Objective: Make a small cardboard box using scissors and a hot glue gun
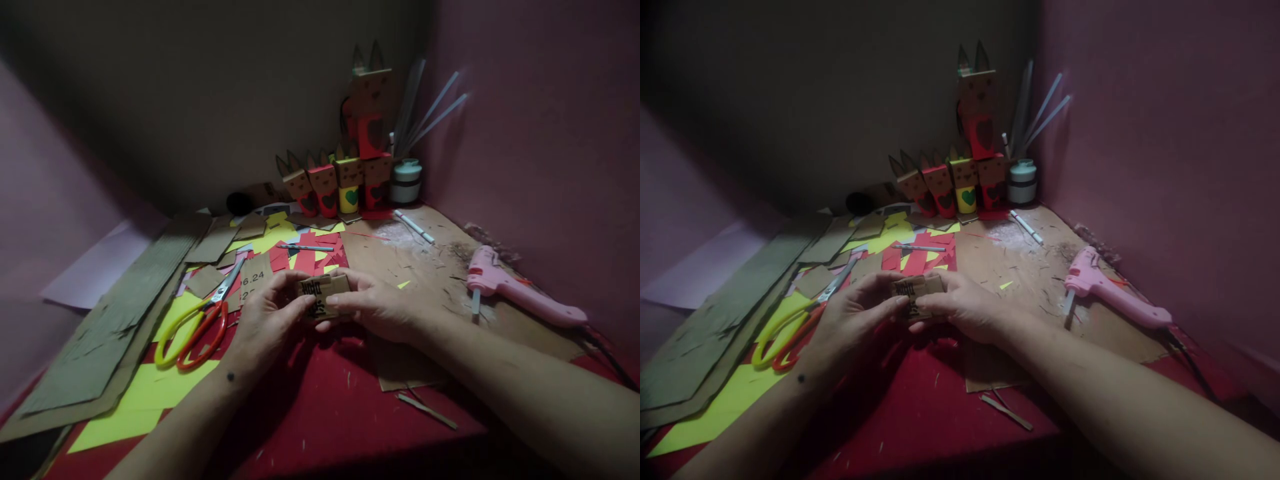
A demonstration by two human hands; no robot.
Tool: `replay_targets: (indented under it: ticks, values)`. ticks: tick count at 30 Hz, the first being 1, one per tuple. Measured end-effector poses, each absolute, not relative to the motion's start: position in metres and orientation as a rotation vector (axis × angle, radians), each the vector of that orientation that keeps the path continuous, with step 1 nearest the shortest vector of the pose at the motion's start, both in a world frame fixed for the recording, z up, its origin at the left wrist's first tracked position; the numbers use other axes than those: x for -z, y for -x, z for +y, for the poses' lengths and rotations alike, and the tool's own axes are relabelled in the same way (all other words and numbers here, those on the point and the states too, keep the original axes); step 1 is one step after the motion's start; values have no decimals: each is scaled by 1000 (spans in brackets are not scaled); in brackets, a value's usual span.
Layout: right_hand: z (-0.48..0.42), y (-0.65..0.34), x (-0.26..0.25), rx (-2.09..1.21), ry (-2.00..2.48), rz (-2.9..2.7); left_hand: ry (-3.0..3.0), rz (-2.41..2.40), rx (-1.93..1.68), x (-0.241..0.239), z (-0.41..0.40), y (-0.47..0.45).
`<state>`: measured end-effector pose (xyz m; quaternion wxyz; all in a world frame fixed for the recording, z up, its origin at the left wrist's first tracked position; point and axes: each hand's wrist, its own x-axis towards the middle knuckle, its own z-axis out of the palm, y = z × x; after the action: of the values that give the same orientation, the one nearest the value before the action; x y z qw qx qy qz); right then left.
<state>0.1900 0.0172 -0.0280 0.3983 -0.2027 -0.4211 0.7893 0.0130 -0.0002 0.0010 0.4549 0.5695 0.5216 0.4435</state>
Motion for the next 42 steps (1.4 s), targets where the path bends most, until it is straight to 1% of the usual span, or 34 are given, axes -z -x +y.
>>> replay_targets:
  ticks: [7, 14, 21, 26, 34, 42]
  values:
    - [15, -188, 26, -1917, 566, -1106, -1353, 1255, -1079, -3, 1, -11]
    - [18, -189, 28, -1934, 524, -1020, -1475, 1269, -1128, -8, 4, -2]
    - [23, -189, 30, -1873, 489, -889, -1022, 1136, -1073, -8, 12, 1]
    - [25, -187, 29, -1857, 427, -856, -963, 1088, -1019, -8, 7, -12]
    - [18, -184, 30, -1860, 385, -892, -1111, 1258, -936, -4, -7, -18]
    - [16, -185, 33, -1745, 477, -1039, -1384, 1331, -970, -8, -9, -25]
